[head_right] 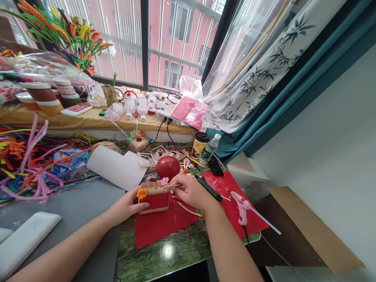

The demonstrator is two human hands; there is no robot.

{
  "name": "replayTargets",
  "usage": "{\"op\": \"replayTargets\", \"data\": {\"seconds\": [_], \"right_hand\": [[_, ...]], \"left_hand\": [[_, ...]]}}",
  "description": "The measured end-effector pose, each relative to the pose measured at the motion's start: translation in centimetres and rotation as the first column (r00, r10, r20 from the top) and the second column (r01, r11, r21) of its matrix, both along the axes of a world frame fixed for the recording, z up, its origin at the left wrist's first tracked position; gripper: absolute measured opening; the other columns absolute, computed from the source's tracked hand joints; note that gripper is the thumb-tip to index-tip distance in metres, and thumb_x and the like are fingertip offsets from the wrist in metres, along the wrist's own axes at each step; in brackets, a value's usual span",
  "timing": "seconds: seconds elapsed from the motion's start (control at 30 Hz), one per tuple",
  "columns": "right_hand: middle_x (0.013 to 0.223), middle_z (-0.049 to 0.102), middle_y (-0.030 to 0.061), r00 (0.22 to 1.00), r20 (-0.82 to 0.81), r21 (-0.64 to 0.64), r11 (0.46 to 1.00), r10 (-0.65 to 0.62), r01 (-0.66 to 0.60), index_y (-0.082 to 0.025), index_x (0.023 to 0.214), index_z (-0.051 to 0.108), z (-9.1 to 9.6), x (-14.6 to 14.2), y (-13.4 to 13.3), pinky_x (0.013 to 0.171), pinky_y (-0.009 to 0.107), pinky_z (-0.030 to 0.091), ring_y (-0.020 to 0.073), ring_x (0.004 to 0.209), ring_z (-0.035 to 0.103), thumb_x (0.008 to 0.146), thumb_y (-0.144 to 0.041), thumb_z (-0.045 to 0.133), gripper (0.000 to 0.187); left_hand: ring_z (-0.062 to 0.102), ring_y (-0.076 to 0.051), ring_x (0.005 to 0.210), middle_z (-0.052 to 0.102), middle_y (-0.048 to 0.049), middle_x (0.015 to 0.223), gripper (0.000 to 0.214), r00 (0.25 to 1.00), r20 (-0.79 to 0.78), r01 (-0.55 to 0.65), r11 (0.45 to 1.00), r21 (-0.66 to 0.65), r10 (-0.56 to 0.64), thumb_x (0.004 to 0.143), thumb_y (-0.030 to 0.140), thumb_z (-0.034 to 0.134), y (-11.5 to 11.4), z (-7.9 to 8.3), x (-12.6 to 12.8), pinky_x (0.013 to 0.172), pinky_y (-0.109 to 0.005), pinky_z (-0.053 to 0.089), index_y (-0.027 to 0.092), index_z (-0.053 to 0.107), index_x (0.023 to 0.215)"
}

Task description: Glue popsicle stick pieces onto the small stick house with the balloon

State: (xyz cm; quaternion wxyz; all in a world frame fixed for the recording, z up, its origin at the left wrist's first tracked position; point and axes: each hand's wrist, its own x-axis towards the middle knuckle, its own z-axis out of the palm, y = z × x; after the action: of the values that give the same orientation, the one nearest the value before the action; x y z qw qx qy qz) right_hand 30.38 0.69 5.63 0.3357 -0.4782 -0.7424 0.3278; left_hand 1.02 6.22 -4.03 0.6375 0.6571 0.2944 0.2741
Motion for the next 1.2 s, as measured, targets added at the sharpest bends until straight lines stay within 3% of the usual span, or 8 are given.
{"op": "replayTargets", "data": {"seconds": [0.13,0.33,0.47,0.67,0.97,1.07,1.2], "right_hand": [[0.102,0.073,0.0044,0.994,-0.056,0.005,0.996,-0.090,0.091,-0.023,0.098,0.065,-0.7,-0.4,-0.2,0.086,0.035,0.057,0.0203,0.091,0.069,0.100,-0.025,0.063,0.003],[0.106,0.069,0.0068,0.978,-0.158,0.133,0.979,-0.134,0.155,-0.024,0.100,0.062,-3.7,-1.3,-1.1,0.084,0.035,0.057,0.0210,0.094,0.067,0.103,-0.029,0.062,0.005],[0.106,0.067,0.0065,0.958,-0.252,0.102,0.980,-0.139,0.169,-0.025,0.100,0.060,-4.8,-1.5,-1.3,0.081,0.035,0.058,0.0200,0.091,0.068,0.104,-0.036,0.061,0.012],[0.104,0.069,0.0049,0.930,-0.347,-0.085,0.991,-0.123,0.100,-0.024,0.097,0.060,-4.2,-1.5,-0.1,0.080,0.034,0.059,0.0178,0.084,0.069,0.101,-0.046,0.069,0.024],[0.082,0.072,0.0004,0.928,-0.338,-0.210,0.974,-0.153,0.084,-0.023,0.099,0.060,-3.7,-1.1,1.0,0.078,0.034,0.059,0.0184,0.077,0.071,0.097,-0.052,0.074,0.032],[0.088,0.072,0.0015,0.926,-0.330,-0.170,0.976,-0.183,0.132,-0.024,0.101,0.061,-3.9,-1.3,0.7,0.077,0.034,0.060,0.0190,0.079,0.072,0.095,-0.054,0.075,0.033],[0.099,0.070,0.0046,0.957,-0.236,-0.016,0.986,-0.168,0.169,-0.024,0.104,0.066,-3.7,-1.7,-0.2,0.084,0.036,0.059,0.0204,0.089,0.070,0.099,-0.048,0.070,0.025]], "left_hand": [[0.063,-0.035,0.136,0.065,-0.0129,0.150,0.066,1.000,0.030,-0.006,1.000,-0.005,0.006,0.087,0.046,0.082,-0.1,-0.3,0.1,0.113,-0.047,0.052,0.023,0.056,0.143],[0.064,-0.035,0.134,0.065,-0.0120,0.149,0.065,0.999,0.024,-0.025,0.999,0.035,0.024,0.088,0.047,0.080,0.0,0.0,0.0,0.111,-0.044,0.053,0.023,0.058,0.144],[0.064,-0.035,0.135,0.063,-0.0118,0.152,0.065,0.999,0.028,-0.022,0.998,0.062,0.020,0.089,0.045,0.081,0.1,0.0,-0.1,0.112,-0.045,0.053,0.024,0.058,0.146],[0.064,-0.035,0.136,0.064,-0.0118,0.151,0.067,0.996,0.087,-0.009,1.000,-0.011,0.010,0.088,0.043,0.083,-0.1,-0.6,-0.1,0.113,-0.047,0.053,0.024,0.056,0.146],[0.062,-0.035,0.139,0.063,-0.0096,0.153,0.066,0.999,0.043,-0.019,0.999,0.029,0.018,0.086,0.046,0.083,-0.2,-0.4,-0.2,0.115,-0.045,0.051,0.026,0.057,0.144],[0.063,-0.036,0.137,0.064,-0.0100,0.151,0.066,0.999,0.033,-0.035,0.999,0.042,0.034,0.085,0.046,0.083,-0.2,-0.5,-0.2,0.114,-0.046,0.052,0.026,0.059,0.143],[0.063,-0.036,0.136,0.065,-0.0102,0.150,0.067,0.998,0.038,-0.049,0.998,0.036,0.047,0.085,0.045,0.084,-0.2,-0.5,-0.2,0.113,-0.046,0.053,0.026,0.059,0.144]]}}
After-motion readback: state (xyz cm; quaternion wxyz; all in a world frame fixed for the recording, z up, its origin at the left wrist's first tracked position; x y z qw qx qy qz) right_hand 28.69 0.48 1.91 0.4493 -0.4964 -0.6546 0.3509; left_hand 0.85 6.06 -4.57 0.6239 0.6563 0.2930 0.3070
